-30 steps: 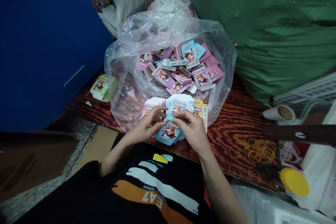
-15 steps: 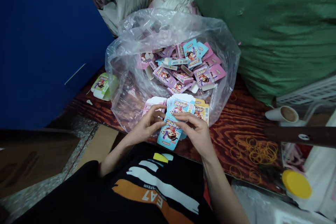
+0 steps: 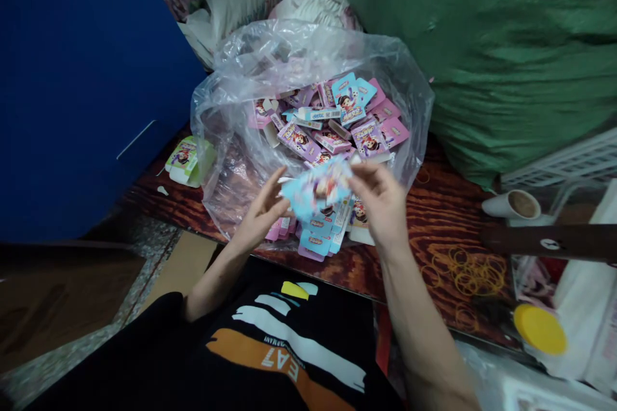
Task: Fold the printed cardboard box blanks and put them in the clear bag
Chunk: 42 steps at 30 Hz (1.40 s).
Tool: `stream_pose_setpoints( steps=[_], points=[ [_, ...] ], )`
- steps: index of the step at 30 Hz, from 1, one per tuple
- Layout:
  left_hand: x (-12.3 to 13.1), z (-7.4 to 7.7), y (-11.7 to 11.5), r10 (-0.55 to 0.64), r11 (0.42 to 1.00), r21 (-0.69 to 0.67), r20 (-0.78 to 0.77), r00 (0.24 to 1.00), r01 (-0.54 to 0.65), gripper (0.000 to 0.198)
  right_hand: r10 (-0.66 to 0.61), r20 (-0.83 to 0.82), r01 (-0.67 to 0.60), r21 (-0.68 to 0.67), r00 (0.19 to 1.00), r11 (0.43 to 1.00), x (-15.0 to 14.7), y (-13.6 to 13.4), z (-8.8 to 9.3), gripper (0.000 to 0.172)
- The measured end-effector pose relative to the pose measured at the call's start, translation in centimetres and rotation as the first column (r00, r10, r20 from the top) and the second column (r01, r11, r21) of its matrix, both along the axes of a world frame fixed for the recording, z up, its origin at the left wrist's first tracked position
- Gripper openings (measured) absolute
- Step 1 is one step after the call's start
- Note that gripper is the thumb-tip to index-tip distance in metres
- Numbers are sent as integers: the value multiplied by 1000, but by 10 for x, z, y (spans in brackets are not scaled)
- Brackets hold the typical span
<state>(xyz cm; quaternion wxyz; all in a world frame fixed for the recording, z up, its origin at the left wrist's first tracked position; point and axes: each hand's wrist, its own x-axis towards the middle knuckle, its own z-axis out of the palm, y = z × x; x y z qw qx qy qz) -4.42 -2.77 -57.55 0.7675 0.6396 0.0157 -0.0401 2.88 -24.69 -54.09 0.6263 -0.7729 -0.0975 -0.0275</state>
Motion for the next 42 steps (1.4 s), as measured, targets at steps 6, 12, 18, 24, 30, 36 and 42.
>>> stream_pose_setpoints(
  steps=[6,12,18,24,30,36,42],
  points=[
    [3,-9,4,156,986,-37,-88,984,-160,64,74,248,44,-441,966,896,18,-17,-15,52],
    [7,-13,-8,49,998,-43,-115,992,-54,46,245,91,-88,-769,965,633,-10,-15,-68,58],
    [6,4,-11,57,993,99,21,998,-59,52,176,156,-75,-505,972,860,3,-10,-37,20],
    [3,7,-3,-457,883,-102,39,889,458,81,307,148,-283,-164,940,945,-24,4,17,17],
    [2,0,-12,-651,749,-222,-74,755,624,64,466,116,-448,-152,877,881,-32,11,20,41],
    [-2,-2,-18,-390,910,-238,-213,896,339,64,163,-5,-160,163,987,973,-34,6,-6,34],
    [-2,-5,-22,-354,928,-195,-192,915,318,70,172,-53,-168,82,984,982,-44,8,-17,20]
  ],
)
